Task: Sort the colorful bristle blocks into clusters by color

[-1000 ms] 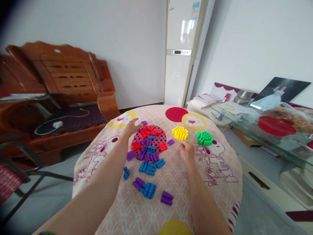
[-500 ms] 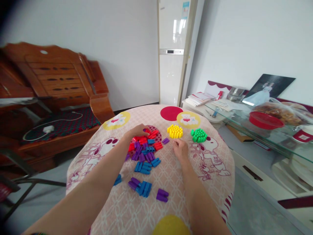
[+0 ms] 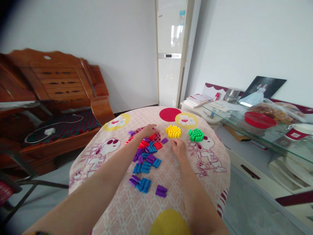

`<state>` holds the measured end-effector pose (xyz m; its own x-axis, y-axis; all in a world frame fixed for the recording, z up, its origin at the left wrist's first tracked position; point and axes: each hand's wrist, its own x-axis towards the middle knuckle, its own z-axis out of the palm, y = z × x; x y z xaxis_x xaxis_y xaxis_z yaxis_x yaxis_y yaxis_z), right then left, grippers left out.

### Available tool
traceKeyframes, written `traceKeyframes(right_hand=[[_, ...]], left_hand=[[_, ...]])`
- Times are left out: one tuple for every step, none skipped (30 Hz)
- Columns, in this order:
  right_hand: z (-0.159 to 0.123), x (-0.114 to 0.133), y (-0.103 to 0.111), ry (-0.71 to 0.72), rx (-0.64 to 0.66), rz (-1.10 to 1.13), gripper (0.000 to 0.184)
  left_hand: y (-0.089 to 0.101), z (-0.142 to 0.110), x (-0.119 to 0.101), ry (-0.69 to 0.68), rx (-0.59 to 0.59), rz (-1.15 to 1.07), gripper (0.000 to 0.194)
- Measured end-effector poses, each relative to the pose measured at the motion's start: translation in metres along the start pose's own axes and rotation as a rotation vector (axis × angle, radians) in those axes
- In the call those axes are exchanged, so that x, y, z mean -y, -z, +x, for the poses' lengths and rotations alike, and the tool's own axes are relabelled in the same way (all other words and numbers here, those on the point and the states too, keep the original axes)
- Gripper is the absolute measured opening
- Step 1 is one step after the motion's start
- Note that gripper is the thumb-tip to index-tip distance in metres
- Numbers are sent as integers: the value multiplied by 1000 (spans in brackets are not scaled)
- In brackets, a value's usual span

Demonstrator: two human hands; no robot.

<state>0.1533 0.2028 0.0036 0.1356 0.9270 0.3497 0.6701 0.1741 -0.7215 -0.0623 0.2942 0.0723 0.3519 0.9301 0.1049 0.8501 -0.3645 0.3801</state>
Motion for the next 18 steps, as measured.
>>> traceKeyframes(right_hand=[[0,0,0,4,4,-2,30],[0,0,0,4,6,-5,30],[0,0,0,4,5,-9,30],[0,0,0,6,2,-14,31],[-1,0,0,12,0,-17,31],[-1,0,0,17,-2,-18,32],[-1,0,-1,21,-4,-16,32],[-2,0,-1,26,-3,-10,33],[-2,0,-1,30,1,-4,33],[-2,0,-1,31,6,3,33],[-2,0,-1,31,11,7,33],[-2,-1,-1,36,19,10,32],[-2,-1,0,45,28,11,32],[-1,-2,0,55,37,8,31],[-1,-3,0,63,43,4,31],[-1,-3,1,66,46,-2,32],[-1,-3,1,63,44,-7,32],[-1,-3,0,56,39,-12,32]], left_hand=[[-7,1,-5,0,29,3,43],[-12,1,-10,-17,61,1,40],[-17,-1,-16,-48,87,1,38],[-19,-5,-22,-90,116,8,36],[-21,-10,-28,-140,145,24,35],[-22,-16,-33,-191,169,50,35],[-22,-22,-39,-237,184,81,34],[-21,-30,-43,-272,190,111,34],[-20,-38,-48,-292,190,134,32],[-19,-48,-51,-304,190,149,29],[-18,-58,-55,-311,188,156,26],[-17,-70,-58,-319,188,158,23],[-17,-82,-62,-328,183,161,20],[-17,-96,-66,-342,167,161,19],[-18,-111,-70,-363,146,159,18],[-20,-126,-75,-383,125,156,17],[-23,-142,-81,-390,94,136,17],[-27,-157,-86,-396,68,97,20]])
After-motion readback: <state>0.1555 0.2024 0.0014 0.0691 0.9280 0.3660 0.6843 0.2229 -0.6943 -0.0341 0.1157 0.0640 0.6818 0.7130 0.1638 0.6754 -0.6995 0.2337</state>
